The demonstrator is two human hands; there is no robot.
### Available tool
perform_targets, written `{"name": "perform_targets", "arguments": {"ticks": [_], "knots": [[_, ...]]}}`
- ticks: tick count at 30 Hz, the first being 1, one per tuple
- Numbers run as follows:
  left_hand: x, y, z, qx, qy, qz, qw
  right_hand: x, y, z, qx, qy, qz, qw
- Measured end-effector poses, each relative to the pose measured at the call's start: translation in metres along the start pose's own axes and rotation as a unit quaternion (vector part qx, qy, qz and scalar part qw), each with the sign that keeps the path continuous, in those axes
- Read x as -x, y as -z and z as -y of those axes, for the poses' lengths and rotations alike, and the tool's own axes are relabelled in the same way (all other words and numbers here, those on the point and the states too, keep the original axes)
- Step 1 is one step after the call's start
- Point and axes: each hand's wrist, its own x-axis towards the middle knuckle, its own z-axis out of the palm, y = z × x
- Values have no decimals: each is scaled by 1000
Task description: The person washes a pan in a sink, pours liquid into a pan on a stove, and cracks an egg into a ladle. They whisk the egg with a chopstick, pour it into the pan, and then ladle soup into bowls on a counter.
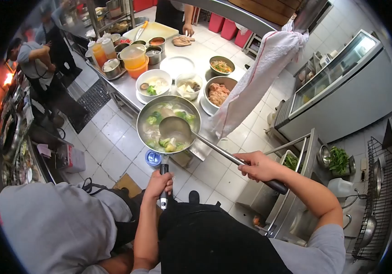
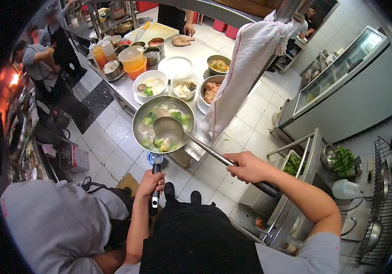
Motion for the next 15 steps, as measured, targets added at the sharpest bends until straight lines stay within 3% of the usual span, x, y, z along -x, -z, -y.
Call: {"name": "perform_targets", "arguments": {"ticks": [2,5,9,11,12,14,15], "knots": [[1,-2,-3,1,4,-8,1000,-4,-3,-1,-22,1,8,1000],[1,0,-3,8,1,-4,1000,-16,-6,-14,-259,-47,34,964],[2,4,-5,13,4,7,1000,-13,-12,-17,-291,-62,32,954],[0,5,-3,2,-5,14,1000,-3,-22,-1,-40,10,-12,999],[0,5,-3,1,-4,13,1000,-2,-25,-3,-41,10,-12,999],[0,7,-4,3,1,11,1000,-5,-28,-4,200,163,-94,962],[-1,8,-4,3,0,11,1000,-8,-29,-2,200,164,-94,961]]}}
